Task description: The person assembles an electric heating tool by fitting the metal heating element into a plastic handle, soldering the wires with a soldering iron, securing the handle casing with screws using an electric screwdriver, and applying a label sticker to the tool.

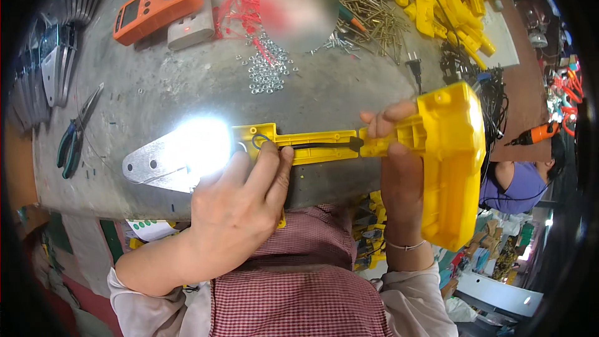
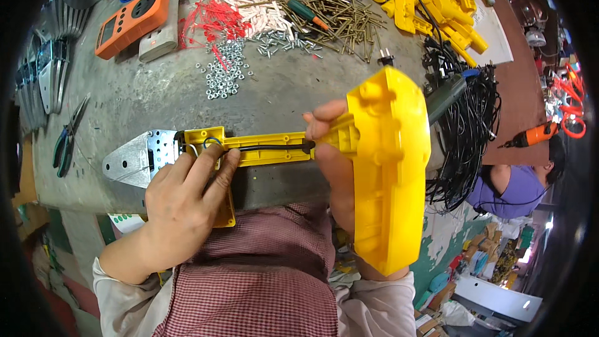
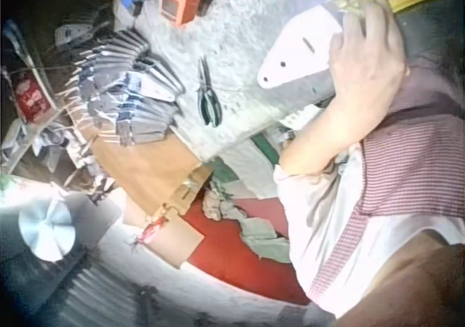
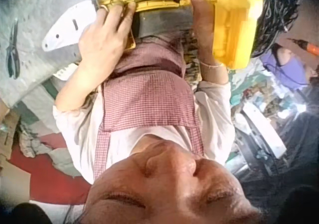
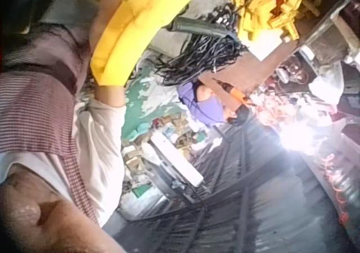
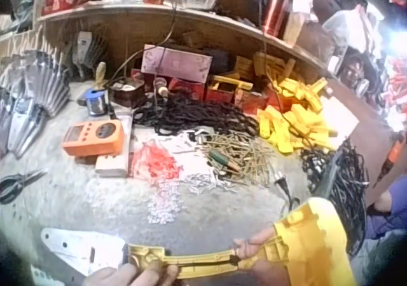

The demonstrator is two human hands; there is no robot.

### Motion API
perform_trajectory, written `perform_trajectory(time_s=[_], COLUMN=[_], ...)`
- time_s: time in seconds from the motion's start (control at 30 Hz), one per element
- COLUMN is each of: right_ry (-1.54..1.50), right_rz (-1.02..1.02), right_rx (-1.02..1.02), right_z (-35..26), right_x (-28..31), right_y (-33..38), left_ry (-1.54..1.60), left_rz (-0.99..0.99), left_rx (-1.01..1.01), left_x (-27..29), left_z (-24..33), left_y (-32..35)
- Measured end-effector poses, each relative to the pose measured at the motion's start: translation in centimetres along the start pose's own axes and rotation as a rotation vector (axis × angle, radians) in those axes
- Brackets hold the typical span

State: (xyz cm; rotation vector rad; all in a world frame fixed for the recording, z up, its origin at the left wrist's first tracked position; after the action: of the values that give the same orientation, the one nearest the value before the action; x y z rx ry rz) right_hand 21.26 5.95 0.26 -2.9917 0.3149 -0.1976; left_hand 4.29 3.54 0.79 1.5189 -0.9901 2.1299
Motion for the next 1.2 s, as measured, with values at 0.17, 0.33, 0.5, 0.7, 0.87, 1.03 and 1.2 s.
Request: perform_trajectory(time_s=[0.17, 0.33, 0.5, 0.7, 0.87, 1.03, 1.2], right_ry=[0.088, 0.635, 0.698, 0.691, 0.737, 1.033, 1.085], right_rz=[-0.165, -0.387, -0.622, -0.709, -0.796, -0.891, -0.626], right_rx=[0.258, 0.539, 0.401, 0.377, 0.299, 0.559, 0.701], right_z=[-2.2, -3.0, -1.4, -0.8, -1.0, 1.5, -1.4], right_x=[-1.3, -6.9, -9.0, -9.2, -9.7, -10.3, -10.2], right_y=[0.2, 1.2, 0.3, 0.4, -0.7, -1.4, -1.3], left_ry=[-0.008, 0.124, 0.325, 0.145, 0.166, 0.155, 0.063], left_rz=[0.045, -0.04, 0.24, 0.186, 0.143, 0.116, 0.099], left_rx=[-0.032, -0.01, 0.184, -0.022, 0.027, -0.036, -0.057], left_x=[0.4, 1.2, 5.9, 2.7, 1.0, 0.3, 0.6], left_z=[0.0, -0.5, -6.0, -0.3, -0.8, -0.6, -0.7], left_y=[0.1, 0.1, 3.9, 3.5, 3.9, 3.6, 3.6])
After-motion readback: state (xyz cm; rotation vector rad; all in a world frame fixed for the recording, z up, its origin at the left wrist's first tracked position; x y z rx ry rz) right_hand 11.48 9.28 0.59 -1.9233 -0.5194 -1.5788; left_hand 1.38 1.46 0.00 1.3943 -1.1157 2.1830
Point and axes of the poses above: each hand's wrist, its own y-axis away from the middle knuckle, its own x-axis out of the back of the hand, z = x × y, the point moved 10 cm from there along -y, towards the middle knuckle, and after that the axes turned 2 degrees about y, right-handed, at the moved point
